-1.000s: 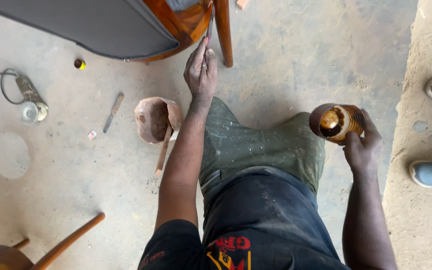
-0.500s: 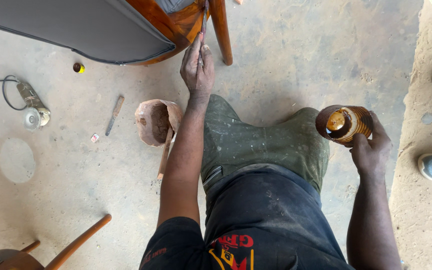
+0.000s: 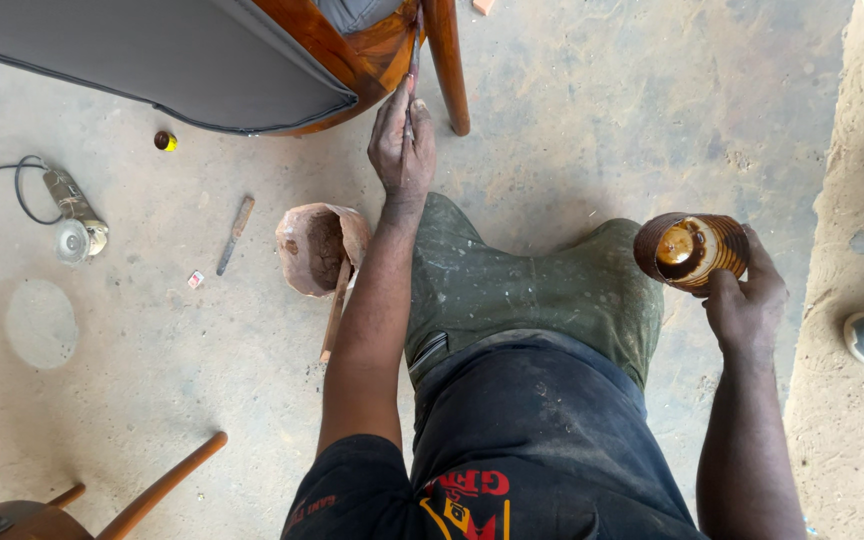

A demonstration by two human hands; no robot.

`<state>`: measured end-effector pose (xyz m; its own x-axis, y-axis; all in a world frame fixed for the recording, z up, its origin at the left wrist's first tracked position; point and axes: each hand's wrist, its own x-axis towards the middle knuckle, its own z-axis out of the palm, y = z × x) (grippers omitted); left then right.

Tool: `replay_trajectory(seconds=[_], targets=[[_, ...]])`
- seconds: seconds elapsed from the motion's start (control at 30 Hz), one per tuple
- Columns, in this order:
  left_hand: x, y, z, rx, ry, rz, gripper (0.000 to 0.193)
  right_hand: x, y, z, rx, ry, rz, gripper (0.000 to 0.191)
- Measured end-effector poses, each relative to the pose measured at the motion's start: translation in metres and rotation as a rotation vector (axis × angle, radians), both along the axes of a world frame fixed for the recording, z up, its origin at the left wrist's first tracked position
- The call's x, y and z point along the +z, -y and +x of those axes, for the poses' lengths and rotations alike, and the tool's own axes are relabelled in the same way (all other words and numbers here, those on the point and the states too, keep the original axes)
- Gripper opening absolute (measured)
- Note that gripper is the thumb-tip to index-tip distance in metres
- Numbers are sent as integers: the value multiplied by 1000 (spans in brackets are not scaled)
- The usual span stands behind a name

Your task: The person applies a brown finish to the wooden frame of a chair using a paintbrush. They dip the brush into a container and coat the legs and armrests of multiple chairs in a workshop.

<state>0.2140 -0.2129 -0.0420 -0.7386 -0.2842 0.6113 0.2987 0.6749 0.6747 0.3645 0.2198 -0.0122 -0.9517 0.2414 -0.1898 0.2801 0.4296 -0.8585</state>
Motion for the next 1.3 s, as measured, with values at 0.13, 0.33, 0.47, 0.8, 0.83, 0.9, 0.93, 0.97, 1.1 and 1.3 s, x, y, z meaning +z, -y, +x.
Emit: replay_trajectory(seconds=[0.13, 0.33, 0.47, 0.8, 0.83, 0.9, 0.93, 0.97, 1.1, 1.3], targets=[[-4, -1, -2, -4, 13, 4, 33, 1, 3, 0, -12, 2, -5, 71], [-17, -3, 3, 35, 95, 5, 33, 4, 5, 1, -11, 27, 44, 70], [-20, -3, 8, 57, 132, -25, 34, 1, 4, 1, -24, 14, 16, 70], [-2, -6, 14, -11, -5, 68, 31, -4, 3, 1, -19, 39, 24, 70], [-1, -6, 11, 6, -7, 66, 31, -4, 4, 0, -18, 33, 21, 70], [0, -6, 7, 11, 14, 110, 30, -6, 4, 1, -18, 26, 18, 70], [0, -6, 4, -2, 34, 155, 30, -6, 4, 1, -19, 22, 12, 69], [-1, -6, 3, -16, 53, 200, 30, -7, 4, 1, -21, 17, 6, 69], [-2, -6, 2, -13, 45, 171, 30, -11, 0, 1, 10, 13, 45, 68], [-2, -6, 12, 7, 22, 104, 31, -13, -3, 1, 5, 20, 41, 69]])
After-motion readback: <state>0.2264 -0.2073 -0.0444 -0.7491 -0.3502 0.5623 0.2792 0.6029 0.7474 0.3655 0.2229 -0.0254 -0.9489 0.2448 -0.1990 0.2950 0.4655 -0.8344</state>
